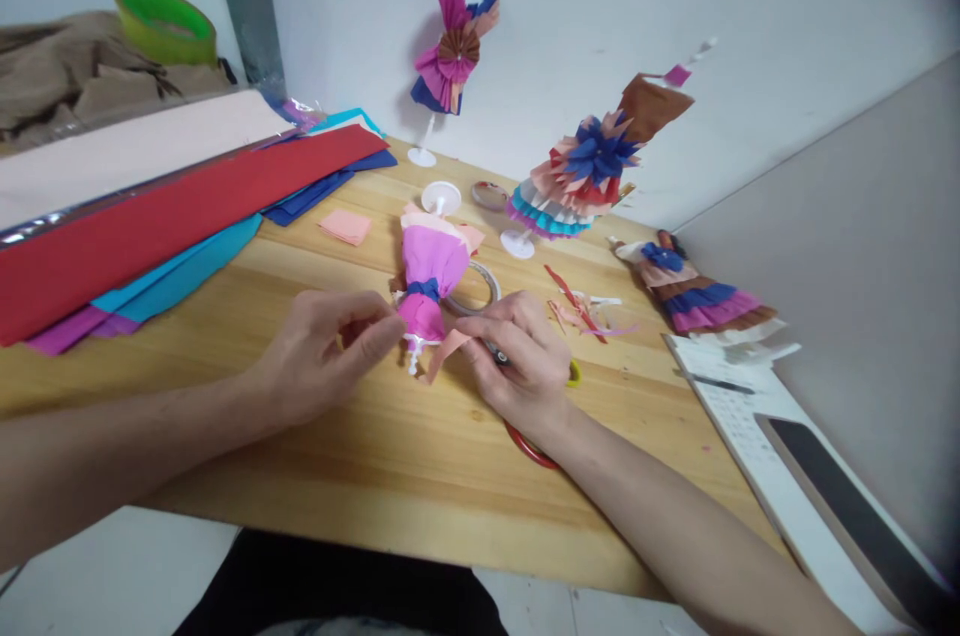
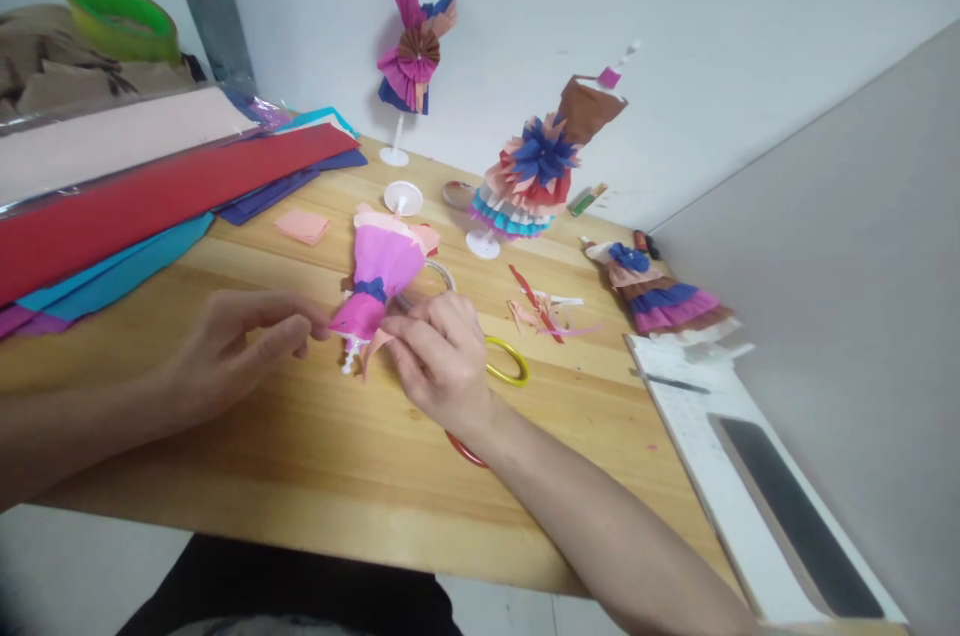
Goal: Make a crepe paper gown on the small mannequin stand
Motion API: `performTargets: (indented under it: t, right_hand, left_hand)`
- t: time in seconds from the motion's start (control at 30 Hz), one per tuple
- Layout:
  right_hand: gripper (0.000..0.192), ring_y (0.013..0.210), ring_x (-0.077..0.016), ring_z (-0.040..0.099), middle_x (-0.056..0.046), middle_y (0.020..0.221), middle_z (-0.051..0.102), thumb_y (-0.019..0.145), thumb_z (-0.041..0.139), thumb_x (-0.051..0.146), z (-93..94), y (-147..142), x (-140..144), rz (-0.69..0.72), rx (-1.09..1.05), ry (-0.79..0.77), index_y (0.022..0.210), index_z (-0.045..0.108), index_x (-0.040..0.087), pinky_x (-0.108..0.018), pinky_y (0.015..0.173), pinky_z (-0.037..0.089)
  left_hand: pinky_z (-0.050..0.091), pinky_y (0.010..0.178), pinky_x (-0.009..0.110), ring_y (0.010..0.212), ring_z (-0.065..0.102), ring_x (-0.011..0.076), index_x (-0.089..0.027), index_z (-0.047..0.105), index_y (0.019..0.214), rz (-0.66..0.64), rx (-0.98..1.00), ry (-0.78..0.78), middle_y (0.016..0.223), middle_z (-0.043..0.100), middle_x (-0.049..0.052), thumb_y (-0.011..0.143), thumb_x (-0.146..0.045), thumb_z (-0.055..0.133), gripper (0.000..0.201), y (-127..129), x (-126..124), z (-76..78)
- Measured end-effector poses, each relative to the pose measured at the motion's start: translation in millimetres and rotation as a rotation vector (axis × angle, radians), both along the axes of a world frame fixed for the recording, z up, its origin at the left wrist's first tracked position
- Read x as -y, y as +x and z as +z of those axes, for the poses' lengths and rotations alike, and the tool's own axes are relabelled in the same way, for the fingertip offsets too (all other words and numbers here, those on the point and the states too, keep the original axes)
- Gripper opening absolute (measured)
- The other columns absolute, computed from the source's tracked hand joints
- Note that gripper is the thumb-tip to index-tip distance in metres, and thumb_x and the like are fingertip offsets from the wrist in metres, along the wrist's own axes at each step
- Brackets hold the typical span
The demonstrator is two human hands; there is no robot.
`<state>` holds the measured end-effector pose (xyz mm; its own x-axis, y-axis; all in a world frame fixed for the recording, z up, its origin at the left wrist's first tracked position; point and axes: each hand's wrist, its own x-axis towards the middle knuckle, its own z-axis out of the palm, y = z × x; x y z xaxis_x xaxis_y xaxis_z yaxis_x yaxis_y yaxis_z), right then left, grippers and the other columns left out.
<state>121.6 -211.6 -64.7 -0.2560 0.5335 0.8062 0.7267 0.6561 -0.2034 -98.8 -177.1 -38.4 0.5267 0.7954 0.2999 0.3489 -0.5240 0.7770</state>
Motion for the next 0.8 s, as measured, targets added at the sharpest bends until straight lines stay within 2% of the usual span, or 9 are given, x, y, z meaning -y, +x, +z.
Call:
performTargets:
  t: [0.13,0.23,0.3,0.4,0.47,0.53,0.63,0.73,0.8]
  right_hand:
    - [0.008,0.065,-0.0152,0.051,-0.002,0.070,0.055,0.086,0.060,0.015,4.2,-4.3,3.9,0.041,0.073,0.062,0.087,0.067,0.018,-0.032,0.060,0.041]
    - [0.010,0.066,-0.0158,0.051,-0.002,0.068,0.056,0.085,0.059,0.012,8.8,-9.6,8.6,0.083,0.127,0.112,0.089,0.067,0.017,-0.033,0.061,0.041]
    - [0.011,0.066,-0.0156,0.051,-0.001,0.067,0.056,0.086,0.058,0.011,12.1,-12.1,11.6,0.090,0.158,0.133,0.089,0.067,0.017,-0.033,0.061,0.041]
    - [0.013,0.065,-0.0153,0.050,-0.001,0.067,0.056,0.086,0.058,0.011,15.6,-12.9,14.1,0.090,0.211,0.119,0.086,0.066,0.020,-0.034,0.061,0.042]
    - [0.014,0.064,-0.0154,0.050,-0.001,0.067,0.056,0.086,0.057,0.011,16.2,-12.1,14.7,0.105,0.231,0.111,0.085,0.066,0.022,-0.035,0.062,0.043]
    - [0.015,0.064,-0.0157,0.050,-0.001,0.067,0.056,0.087,0.057,0.011,15.3,-11.5,15.2,0.116,0.231,0.105,0.085,0.066,0.023,-0.035,0.062,0.043]
    - [0.016,0.065,-0.0160,0.051,-0.001,0.068,0.057,0.088,0.055,0.011,13.8,-12.0,16.6,0.100,0.224,0.070,0.086,0.066,0.023,-0.036,0.064,0.044]
    - [0.012,0.068,-0.0170,0.053,-0.003,0.070,0.060,0.090,0.056,0.017,18.1,-9.0,15.1,0.115,0.269,0.057,0.087,0.067,0.022,-0.036,0.067,0.046]
    - [0.014,0.073,-0.0193,0.056,-0.006,0.078,0.064,0.092,0.057,0.028,25.8,0.1,10.6,0.172,0.375,-0.015,0.094,0.068,0.019,-0.037,0.067,0.047]
  left_hand:
    - [0.038,0.051,0.021,0.054,0.050,0.0096,-0.017,0.068,0.074,-0.080,0.077,-0.402,0.059,0.058,-0.003,0.085,-0.045,0.056,0.032,8.0,2.6,5.9]
    - [0.040,0.054,0.022,0.058,0.052,0.0113,-0.018,0.070,0.080,-0.189,0.134,-0.598,0.063,0.060,-0.002,0.076,-0.047,0.065,0.029,13.3,8.2,-2.1]
    - [0.040,0.053,0.023,0.056,0.052,0.0119,-0.017,0.069,0.075,-0.239,0.128,-0.689,0.058,0.057,-0.002,0.073,-0.048,0.068,0.031,14.3,10.9,-9.4]
    - [0.037,0.052,0.023,0.053,0.049,0.0108,-0.017,0.064,0.063,-0.261,0.109,-0.774,0.054,0.053,-0.002,0.072,-0.046,0.069,0.032,13.1,11.6,-15.0]
    - [0.035,0.051,0.023,0.052,0.046,0.0096,-0.017,0.061,0.060,-0.253,0.115,-0.812,0.053,0.051,-0.003,0.070,-0.043,0.072,0.030,11.7,10.8,-13.2]
    - [0.036,0.053,0.023,0.054,0.048,0.0100,-0.017,0.060,0.060,-0.256,0.129,-0.851,0.055,0.055,-0.003,0.068,-0.040,0.074,0.028,10.7,10.5,-8.3]
    - [0.038,0.052,0.023,0.053,0.050,0.0110,-0.018,0.064,0.065,-0.262,0.124,-0.903,0.056,0.062,-0.001,0.073,-0.040,0.069,0.024,10.0,11.9,-0.7]
    - [0.039,0.053,0.023,0.054,0.052,0.0114,-0.019,0.066,0.066,-0.274,0.084,-0.885,0.058,0.067,0.001,0.077,-0.037,0.064,0.022,10.4,14.0,2.0]
    - [0.039,0.054,0.023,0.056,0.052,0.0116,-0.019,0.066,0.063,-0.263,0.077,-0.816,0.059,0.067,0.001,0.077,-0.035,0.064,0.022,10.8,14.8,1.6]
